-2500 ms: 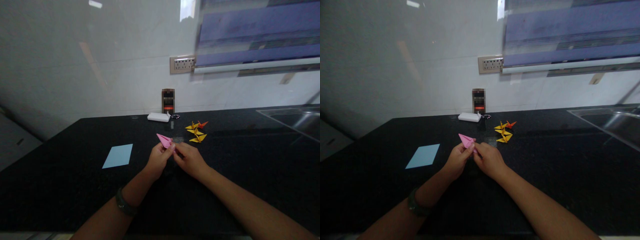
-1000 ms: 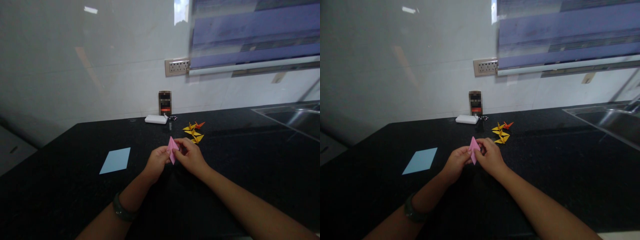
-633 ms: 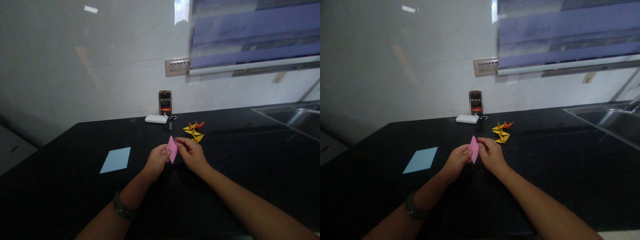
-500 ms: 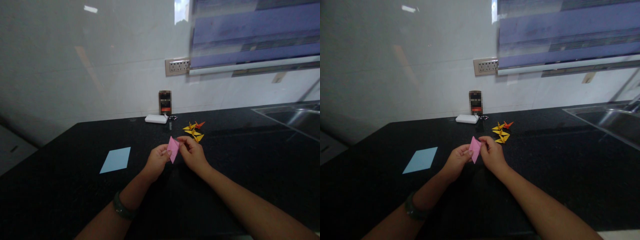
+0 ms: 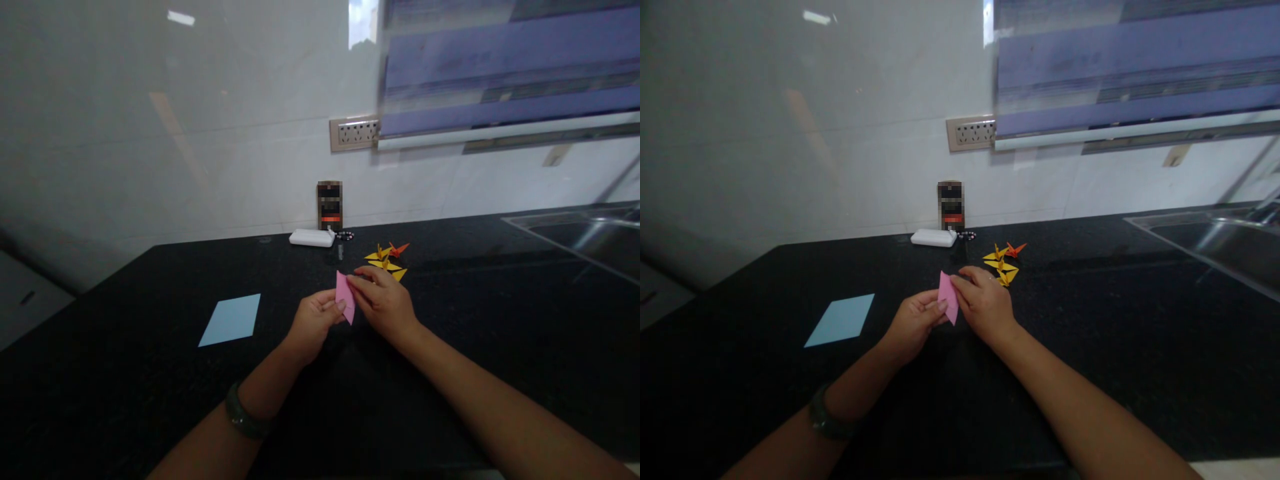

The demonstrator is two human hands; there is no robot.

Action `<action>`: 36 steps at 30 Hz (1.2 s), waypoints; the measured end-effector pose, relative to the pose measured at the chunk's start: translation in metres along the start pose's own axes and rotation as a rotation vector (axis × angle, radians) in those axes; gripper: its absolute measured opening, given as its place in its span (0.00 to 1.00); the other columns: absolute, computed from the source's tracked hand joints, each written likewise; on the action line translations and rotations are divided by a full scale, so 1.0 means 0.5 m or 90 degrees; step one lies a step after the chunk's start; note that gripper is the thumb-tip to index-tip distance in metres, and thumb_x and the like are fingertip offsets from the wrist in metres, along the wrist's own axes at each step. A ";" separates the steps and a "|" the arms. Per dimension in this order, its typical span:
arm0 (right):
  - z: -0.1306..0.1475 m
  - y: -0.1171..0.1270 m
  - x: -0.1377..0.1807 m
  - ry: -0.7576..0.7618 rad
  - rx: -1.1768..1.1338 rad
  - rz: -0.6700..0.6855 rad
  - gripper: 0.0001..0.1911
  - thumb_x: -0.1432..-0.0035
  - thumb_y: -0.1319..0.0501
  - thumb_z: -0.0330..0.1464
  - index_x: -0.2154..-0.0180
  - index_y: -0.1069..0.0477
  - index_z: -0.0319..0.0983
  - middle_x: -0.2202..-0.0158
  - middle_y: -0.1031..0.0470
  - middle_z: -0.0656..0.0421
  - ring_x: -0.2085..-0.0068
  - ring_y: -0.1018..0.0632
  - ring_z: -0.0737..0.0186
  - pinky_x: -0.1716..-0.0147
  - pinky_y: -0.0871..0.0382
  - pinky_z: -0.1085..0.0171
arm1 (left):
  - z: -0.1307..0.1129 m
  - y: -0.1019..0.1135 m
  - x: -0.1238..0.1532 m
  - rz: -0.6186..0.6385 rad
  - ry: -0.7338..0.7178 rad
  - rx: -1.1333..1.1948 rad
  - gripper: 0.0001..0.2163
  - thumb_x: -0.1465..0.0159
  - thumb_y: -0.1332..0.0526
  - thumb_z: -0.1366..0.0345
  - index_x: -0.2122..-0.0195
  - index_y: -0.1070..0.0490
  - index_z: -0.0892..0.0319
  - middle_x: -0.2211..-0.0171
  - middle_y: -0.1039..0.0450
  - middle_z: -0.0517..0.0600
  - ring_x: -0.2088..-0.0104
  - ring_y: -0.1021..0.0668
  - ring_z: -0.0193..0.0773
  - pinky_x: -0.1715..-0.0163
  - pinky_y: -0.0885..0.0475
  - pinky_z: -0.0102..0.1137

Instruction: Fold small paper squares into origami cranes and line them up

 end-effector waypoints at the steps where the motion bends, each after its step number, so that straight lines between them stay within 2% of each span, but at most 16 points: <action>1: 0.002 -0.001 0.000 0.010 0.004 0.001 0.12 0.45 0.46 0.31 0.61 0.28 0.41 0.58 0.30 0.52 0.58 0.29 0.59 0.61 0.33 0.60 | 0.000 0.000 0.000 0.002 -0.001 0.010 0.17 0.48 0.38 0.64 0.57 0.30 0.63 0.68 0.25 0.54 0.70 0.25 0.36 0.66 0.33 0.31; 7: 0.006 -0.001 -0.002 0.016 0.008 0.008 0.14 0.44 0.47 0.30 0.56 0.30 0.40 0.60 0.29 0.52 0.59 0.29 0.58 0.61 0.33 0.59 | -0.006 0.001 -0.001 -0.022 -0.018 -0.010 0.17 0.50 0.37 0.65 0.58 0.29 0.64 0.69 0.25 0.54 0.71 0.25 0.35 0.67 0.33 0.30; 12: 0.009 0.000 -0.001 0.033 0.035 0.015 0.14 0.44 0.48 0.31 0.57 0.30 0.39 0.58 0.29 0.52 0.57 0.30 0.58 0.61 0.33 0.60 | -0.008 0.001 -0.001 -0.037 -0.008 -0.032 0.17 0.50 0.36 0.65 0.59 0.29 0.65 0.71 0.25 0.53 0.73 0.26 0.33 0.71 0.33 0.27; 19: 0.011 0.001 -0.001 0.032 0.040 0.015 0.13 0.44 0.47 0.31 0.57 0.30 0.41 0.58 0.29 0.53 0.57 0.30 0.58 0.62 0.33 0.59 | -0.007 -0.002 0.001 -0.026 -0.012 -0.019 0.17 0.49 0.37 0.65 0.58 0.29 0.65 0.70 0.25 0.53 0.72 0.25 0.34 0.69 0.33 0.29; 31: 0.013 0.004 -0.003 0.020 0.030 0.008 0.10 0.45 0.47 0.30 0.63 0.29 0.40 0.62 0.29 0.53 0.60 0.30 0.58 0.62 0.34 0.61 | -0.011 -0.001 0.001 -0.046 -0.015 -0.051 0.18 0.50 0.36 0.65 0.58 0.29 0.65 0.70 0.25 0.53 0.72 0.26 0.34 0.70 0.33 0.28; 36: 0.001 0.005 -0.003 -0.055 -0.057 -0.004 0.07 0.46 0.47 0.27 0.69 0.31 0.38 0.69 0.31 0.55 0.66 0.30 0.62 0.66 0.35 0.64 | -0.016 0.003 0.001 -0.065 -0.027 -0.072 0.15 0.49 0.39 0.66 0.60 0.28 0.65 0.69 0.25 0.52 0.70 0.25 0.36 0.68 0.33 0.29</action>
Point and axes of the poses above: each hand's wrist, its own x-axis away from the middle knuckle, its own y-axis out of the back of the hand, z = x × y, the point moved 6 cm from there along -x, towards the middle knuckle
